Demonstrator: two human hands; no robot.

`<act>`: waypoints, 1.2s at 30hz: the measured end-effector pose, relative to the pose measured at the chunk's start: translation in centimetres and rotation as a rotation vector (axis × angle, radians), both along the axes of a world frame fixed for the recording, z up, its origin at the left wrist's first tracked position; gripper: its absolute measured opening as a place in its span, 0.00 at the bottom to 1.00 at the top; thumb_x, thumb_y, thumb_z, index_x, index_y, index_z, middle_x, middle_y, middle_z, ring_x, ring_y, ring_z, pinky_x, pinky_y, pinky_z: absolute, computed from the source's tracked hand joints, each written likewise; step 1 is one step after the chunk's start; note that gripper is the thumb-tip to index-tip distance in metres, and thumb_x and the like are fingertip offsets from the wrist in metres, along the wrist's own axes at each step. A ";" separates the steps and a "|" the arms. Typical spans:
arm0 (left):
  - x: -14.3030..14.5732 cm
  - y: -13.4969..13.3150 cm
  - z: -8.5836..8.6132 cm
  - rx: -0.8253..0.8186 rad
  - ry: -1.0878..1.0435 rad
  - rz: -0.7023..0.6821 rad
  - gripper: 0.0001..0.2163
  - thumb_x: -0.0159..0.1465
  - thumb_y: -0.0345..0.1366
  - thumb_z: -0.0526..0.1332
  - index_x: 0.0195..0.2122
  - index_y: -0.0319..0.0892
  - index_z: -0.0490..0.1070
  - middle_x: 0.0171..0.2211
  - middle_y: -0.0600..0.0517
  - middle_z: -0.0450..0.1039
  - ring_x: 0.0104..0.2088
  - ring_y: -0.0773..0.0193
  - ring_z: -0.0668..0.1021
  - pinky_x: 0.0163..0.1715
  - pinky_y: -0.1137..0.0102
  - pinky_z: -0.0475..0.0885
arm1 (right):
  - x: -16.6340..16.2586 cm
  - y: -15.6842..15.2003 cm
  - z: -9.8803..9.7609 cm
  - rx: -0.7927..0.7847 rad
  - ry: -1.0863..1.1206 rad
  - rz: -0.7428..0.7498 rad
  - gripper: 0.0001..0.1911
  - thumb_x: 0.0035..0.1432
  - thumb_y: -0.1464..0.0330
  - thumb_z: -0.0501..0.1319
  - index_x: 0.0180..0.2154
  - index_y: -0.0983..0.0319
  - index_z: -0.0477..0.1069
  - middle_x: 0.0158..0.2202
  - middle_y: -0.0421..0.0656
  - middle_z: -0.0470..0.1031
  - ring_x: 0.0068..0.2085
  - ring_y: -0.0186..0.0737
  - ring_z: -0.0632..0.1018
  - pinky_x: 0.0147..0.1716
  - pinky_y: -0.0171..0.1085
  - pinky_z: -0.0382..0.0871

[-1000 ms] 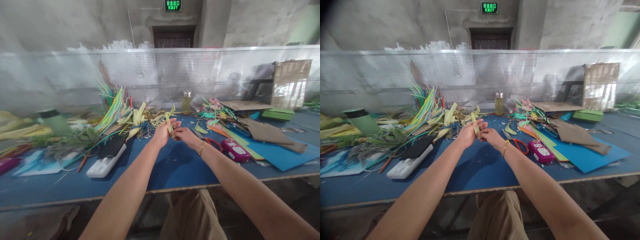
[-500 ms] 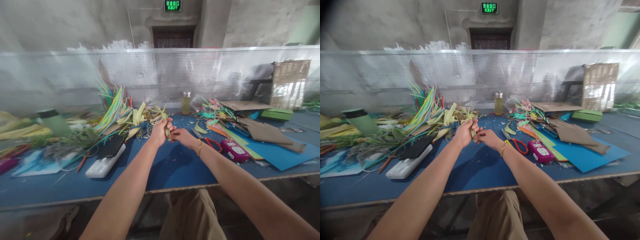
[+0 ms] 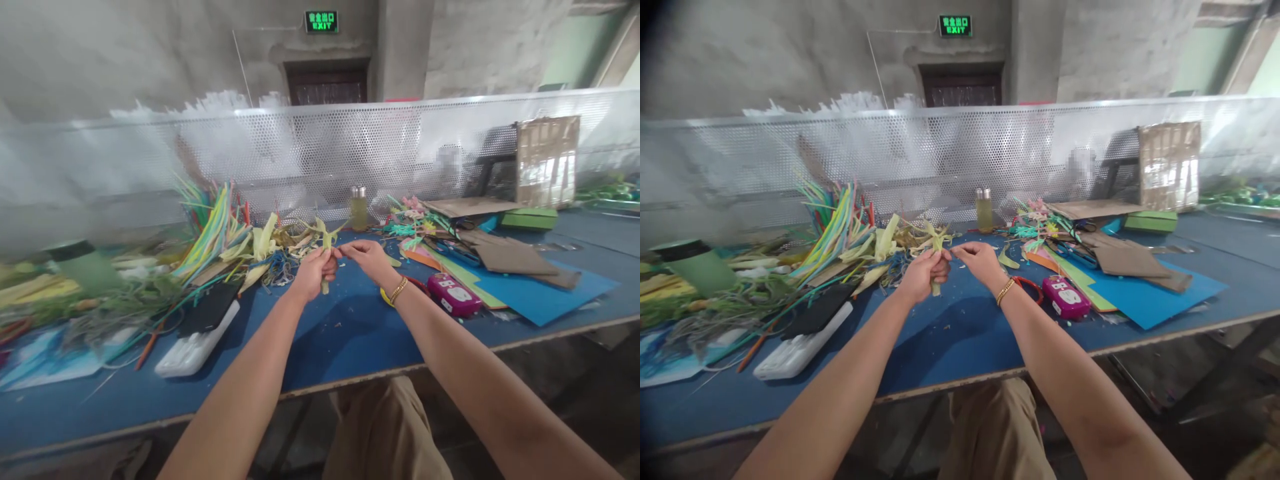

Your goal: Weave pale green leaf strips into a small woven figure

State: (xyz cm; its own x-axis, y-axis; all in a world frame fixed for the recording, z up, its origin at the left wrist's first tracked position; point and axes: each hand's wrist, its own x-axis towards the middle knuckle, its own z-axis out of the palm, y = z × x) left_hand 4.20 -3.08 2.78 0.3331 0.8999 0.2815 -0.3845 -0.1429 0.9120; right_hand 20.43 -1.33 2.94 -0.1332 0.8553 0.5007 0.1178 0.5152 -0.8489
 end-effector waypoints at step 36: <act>-0.8 -0.2 -0.1 -0.172 0.127 -0.403 0.10 0.65 0.40 0.58 0.39 0.36 0.71 0.19 0.61 0.43 0.17 0.74 0.48 0.15 0.80 0.45 | 1.2 0.3 0.2 -0.094 0.229 0.298 0.13 0.45 0.66 0.67 0.33 0.61 0.67 0.24 0.34 0.67 0.26 0.30 0.69 0.29 0.34 0.61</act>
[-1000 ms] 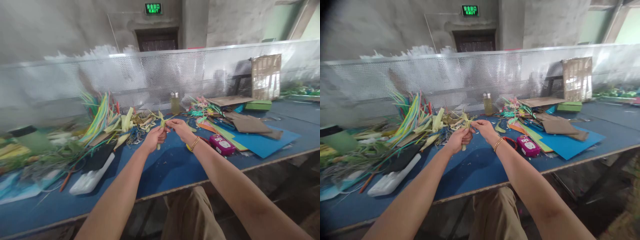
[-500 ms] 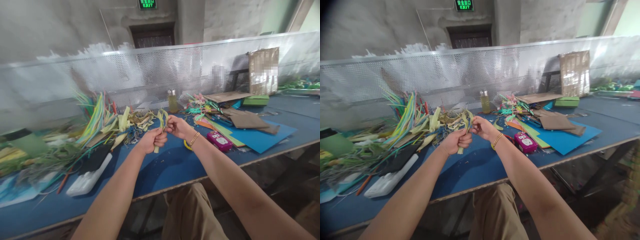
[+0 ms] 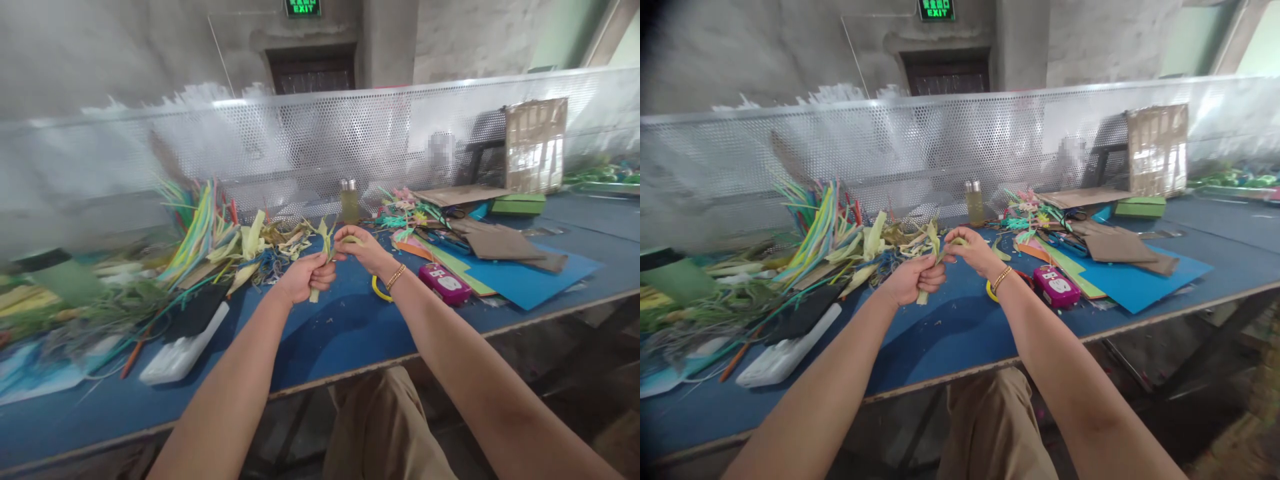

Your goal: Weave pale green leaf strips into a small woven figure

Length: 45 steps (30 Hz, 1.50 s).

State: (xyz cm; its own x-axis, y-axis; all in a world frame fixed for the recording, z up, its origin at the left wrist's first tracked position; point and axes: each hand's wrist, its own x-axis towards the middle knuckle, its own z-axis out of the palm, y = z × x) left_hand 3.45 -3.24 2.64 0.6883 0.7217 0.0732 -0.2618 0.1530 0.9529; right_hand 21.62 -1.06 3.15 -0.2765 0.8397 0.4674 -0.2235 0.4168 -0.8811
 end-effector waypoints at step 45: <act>1.2 0.3 -1.0 -0.069 0.000 0.119 0.09 0.65 0.40 0.59 0.32 0.40 0.65 0.18 0.62 0.46 0.15 0.76 0.49 0.13 0.82 0.46 | -0.9 -0.5 0.2 -0.073 -0.044 0.000 0.08 0.41 0.72 0.64 0.29 0.64 0.71 0.22 0.36 0.71 0.25 0.29 0.69 0.30 0.33 0.63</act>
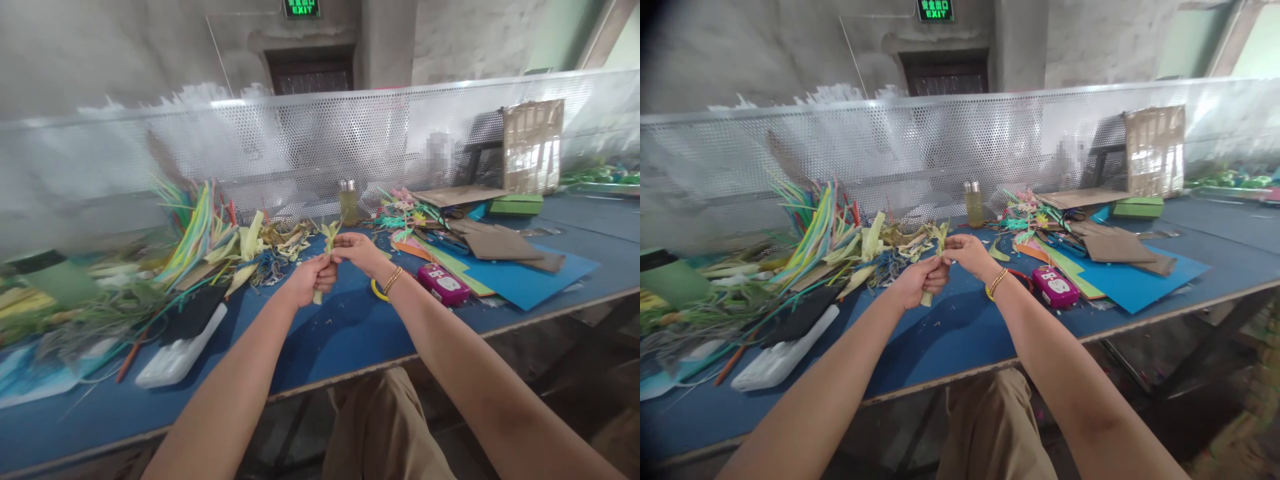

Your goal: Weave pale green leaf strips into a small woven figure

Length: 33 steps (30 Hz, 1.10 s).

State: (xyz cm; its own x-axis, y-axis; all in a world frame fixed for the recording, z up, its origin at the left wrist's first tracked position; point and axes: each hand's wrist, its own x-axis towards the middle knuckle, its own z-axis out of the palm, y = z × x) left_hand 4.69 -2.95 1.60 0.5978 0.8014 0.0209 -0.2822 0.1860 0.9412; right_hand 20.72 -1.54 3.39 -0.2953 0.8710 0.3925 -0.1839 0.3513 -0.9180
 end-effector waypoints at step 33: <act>0.4 -0.8 0.4 -0.007 0.038 -0.057 0.09 0.65 0.38 0.58 0.38 0.37 0.71 0.18 0.62 0.46 0.15 0.75 0.48 0.13 0.81 0.46 | 0.4 1.4 -0.6 -0.154 0.114 -0.448 0.22 0.52 0.47 0.61 0.26 0.61 0.69 0.22 0.42 0.71 0.23 0.35 0.70 0.20 0.34 0.59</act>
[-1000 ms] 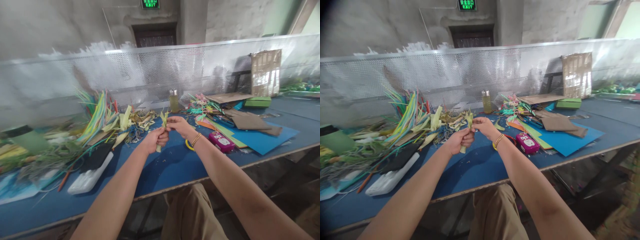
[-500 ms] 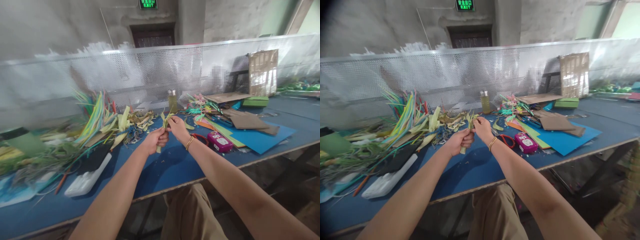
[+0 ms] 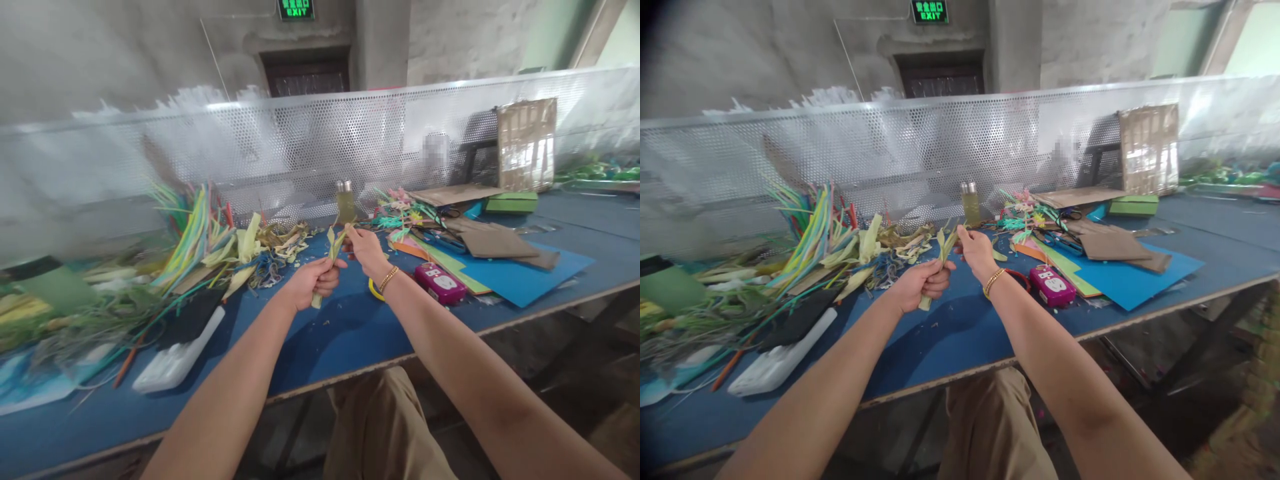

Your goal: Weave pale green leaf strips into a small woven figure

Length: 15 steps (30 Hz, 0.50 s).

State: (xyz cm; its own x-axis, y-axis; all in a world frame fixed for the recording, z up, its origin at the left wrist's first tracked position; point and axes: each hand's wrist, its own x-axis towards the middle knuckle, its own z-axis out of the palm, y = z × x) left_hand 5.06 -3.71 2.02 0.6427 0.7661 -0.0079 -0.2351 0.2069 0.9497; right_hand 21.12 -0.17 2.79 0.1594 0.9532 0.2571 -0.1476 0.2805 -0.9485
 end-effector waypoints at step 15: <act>0.0 0.8 -0.4 -0.005 -0.113 0.116 0.11 0.63 0.40 0.62 0.30 0.41 0.60 0.18 0.62 0.46 0.15 0.75 0.50 0.12 0.83 0.47 | -0.8 -1.0 -0.4 0.465 -0.503 -0.096 0.07 0.52 0.67 0.63 0.34 0.60 0.76 0.27 0.40 0.76 0.27 0.35 0.75 0.29 0.35 0.68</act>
